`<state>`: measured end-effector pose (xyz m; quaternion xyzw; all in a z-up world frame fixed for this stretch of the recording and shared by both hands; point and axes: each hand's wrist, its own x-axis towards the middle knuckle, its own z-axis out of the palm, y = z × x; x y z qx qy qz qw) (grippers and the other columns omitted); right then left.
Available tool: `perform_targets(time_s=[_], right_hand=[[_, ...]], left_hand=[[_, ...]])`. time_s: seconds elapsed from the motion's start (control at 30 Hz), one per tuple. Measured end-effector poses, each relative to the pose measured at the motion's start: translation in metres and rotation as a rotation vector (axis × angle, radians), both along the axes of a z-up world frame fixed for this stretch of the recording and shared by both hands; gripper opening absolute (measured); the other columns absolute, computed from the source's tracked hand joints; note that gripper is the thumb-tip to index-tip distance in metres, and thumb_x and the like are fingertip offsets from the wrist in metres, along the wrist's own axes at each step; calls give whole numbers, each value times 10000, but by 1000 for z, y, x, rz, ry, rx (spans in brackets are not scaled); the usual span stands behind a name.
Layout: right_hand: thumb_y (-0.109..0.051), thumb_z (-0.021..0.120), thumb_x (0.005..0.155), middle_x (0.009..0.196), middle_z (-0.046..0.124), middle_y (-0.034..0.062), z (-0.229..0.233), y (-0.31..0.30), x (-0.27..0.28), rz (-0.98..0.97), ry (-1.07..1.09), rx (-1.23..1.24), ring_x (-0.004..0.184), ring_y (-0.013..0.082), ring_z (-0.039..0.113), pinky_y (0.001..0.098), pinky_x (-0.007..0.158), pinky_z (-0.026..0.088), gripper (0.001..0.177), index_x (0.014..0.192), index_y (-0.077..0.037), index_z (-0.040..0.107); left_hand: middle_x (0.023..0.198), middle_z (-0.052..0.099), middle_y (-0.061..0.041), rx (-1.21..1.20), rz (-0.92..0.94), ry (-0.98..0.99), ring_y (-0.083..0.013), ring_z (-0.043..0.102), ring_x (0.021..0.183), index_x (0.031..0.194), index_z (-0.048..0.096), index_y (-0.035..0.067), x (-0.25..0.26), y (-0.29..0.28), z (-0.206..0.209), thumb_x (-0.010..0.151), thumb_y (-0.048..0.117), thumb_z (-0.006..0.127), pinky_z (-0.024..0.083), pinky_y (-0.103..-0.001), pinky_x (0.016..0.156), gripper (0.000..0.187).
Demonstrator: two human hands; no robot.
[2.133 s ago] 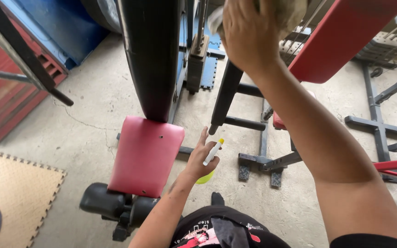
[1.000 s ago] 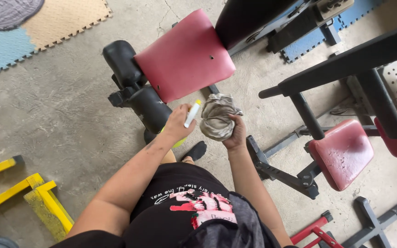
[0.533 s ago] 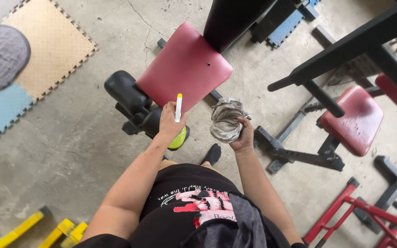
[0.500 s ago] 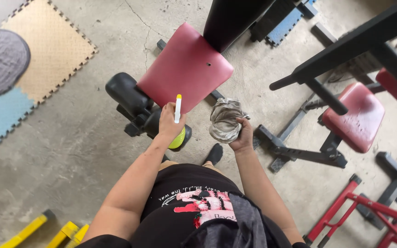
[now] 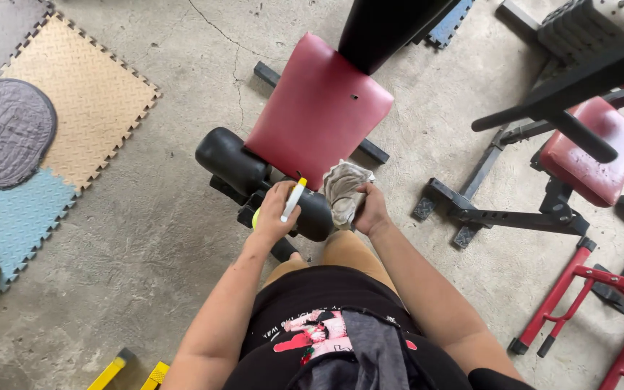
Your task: Wiping down and cleaning various gym machines and benches using a spray bottle and a cloth.
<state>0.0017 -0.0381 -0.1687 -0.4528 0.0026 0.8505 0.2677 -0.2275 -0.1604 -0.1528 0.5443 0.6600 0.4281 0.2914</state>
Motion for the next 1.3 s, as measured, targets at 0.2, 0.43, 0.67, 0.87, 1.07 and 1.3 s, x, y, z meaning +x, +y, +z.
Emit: perform_targets(time_s=[0.2, 0.43, 0.67, 0.87, 1.07, 1.3], right_hand=[[-269, 512, 1017, 1054, 641, 182, -157, 63, 17, 475, -511, 126, 897, 294, 559, 464, 803, 467, 331, 1193, 4, 573], [-258, 322, 1092, 1189, 671, 320, -107, 220, -27, 1128, -993, 528, 1047, 418, 654, 549, 956, 614, 435, 1355, 25, 523], [-206, 577, 960, 1665, 167, 259, -163, 250, -69, 1280, -1399, 1384, 1514, 464, 150, 616, 1204, 189, 795, 1635, -58, 185], [-219, 573, 928, 1698, 139, 189, -154, 118, -119, 1789, -1000, 1593, 1563, 387, 68, 562, 1252, 21, 813, 1643, -141, 193], [-192, 525, 982, 1719, 220, -15, -207, 199, -112, 1731, -385, 2411, 1581, 202, 159, 462, 1293, 129, 707, 1638, -267, 274], [-134, 510, 1056, 1797, 177, 124, -219, 402, -124, 1359, -988, 1597, 1638, 349, 135, 496, 1388, 161, 720, 1729, -218, 269]], left_hand=[[1292, 621, -173, -93, 68, -70, -381, 594, 1189, 1335, 554, 65, -12, 5, 13, 796, 79, 668, 494, -440, 989, 551], [1268, 634, -150, -170, 199, -167, -352, 615, 1183, 1365, 553, 80, -12, 37, 12, 837, 39, 637, 512, -421, 1006, 536], [1410, 596, -150, -154, 333, -106, -352, 568, 1312, 1377, 530, 57, 4, 78, -13, 977, 103, 645, 446, -429, 1122, 420], [1433, 565, -172, -185, 488, -105, -353, 565, 1316, 1358, 529, 65, 20, 92, -36, 1026, 171, 650, 447, -430, 1136, 369], [1389, 575, -169, -236, 533, -103, -343, 584, 1282, 1356, 534, 73, 35, 101, -37, 1016, 156, 646, 464, -424, 1111, 368], [1397, 574, -169, -275, 564, -112, -340, 581, 1286, 1342, 542, 68, 37, 109, -47, 995, 129, 664, 469, -419, 1101, 372]])
